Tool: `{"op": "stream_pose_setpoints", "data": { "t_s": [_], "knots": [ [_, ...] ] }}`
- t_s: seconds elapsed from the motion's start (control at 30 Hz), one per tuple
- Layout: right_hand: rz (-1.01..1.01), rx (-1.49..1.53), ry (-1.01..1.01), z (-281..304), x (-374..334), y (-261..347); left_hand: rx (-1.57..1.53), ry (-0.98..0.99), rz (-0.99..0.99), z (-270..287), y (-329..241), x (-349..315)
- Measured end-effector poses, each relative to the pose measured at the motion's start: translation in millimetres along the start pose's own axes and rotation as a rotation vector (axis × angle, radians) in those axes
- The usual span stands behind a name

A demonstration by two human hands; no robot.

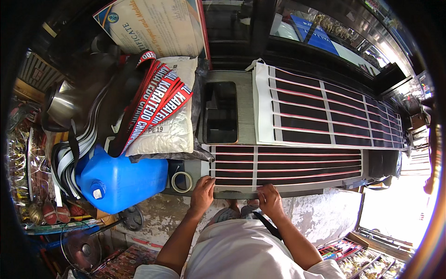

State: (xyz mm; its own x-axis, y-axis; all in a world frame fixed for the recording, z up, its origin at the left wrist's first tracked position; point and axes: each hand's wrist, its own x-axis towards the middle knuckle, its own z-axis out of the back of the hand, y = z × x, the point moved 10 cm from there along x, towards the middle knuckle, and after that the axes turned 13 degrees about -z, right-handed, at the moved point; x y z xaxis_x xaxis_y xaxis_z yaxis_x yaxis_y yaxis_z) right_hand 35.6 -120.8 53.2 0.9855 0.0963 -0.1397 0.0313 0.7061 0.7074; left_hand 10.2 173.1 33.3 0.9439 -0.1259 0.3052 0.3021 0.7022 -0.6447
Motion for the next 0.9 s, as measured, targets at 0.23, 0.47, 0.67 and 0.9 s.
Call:
{"op": "stream_pose_setpoints", "data": {
  "t_s": [0.23, 0.47, 0.67, 0.9],
  "knots": [
    [-0.044, -0.056, -0.083, 8, -1, -17, 0.25, 0.092, -0.078, -18, -12, 3],
    [-0.057, -0.061, -0.116, 17, 7, -14, 0.274, 0.074, -0.16, -25, -35, 12],
    [-0.067, -0.045, -0.122, 20, 5, -21, 0.227, 0.117, -0.17, -48, -45, 19],
    [-0.029, -0.053, -0.147, 27, 0, -20, 0.156, 0.131, -0.194, -70, -61, 28]
  ]
}}
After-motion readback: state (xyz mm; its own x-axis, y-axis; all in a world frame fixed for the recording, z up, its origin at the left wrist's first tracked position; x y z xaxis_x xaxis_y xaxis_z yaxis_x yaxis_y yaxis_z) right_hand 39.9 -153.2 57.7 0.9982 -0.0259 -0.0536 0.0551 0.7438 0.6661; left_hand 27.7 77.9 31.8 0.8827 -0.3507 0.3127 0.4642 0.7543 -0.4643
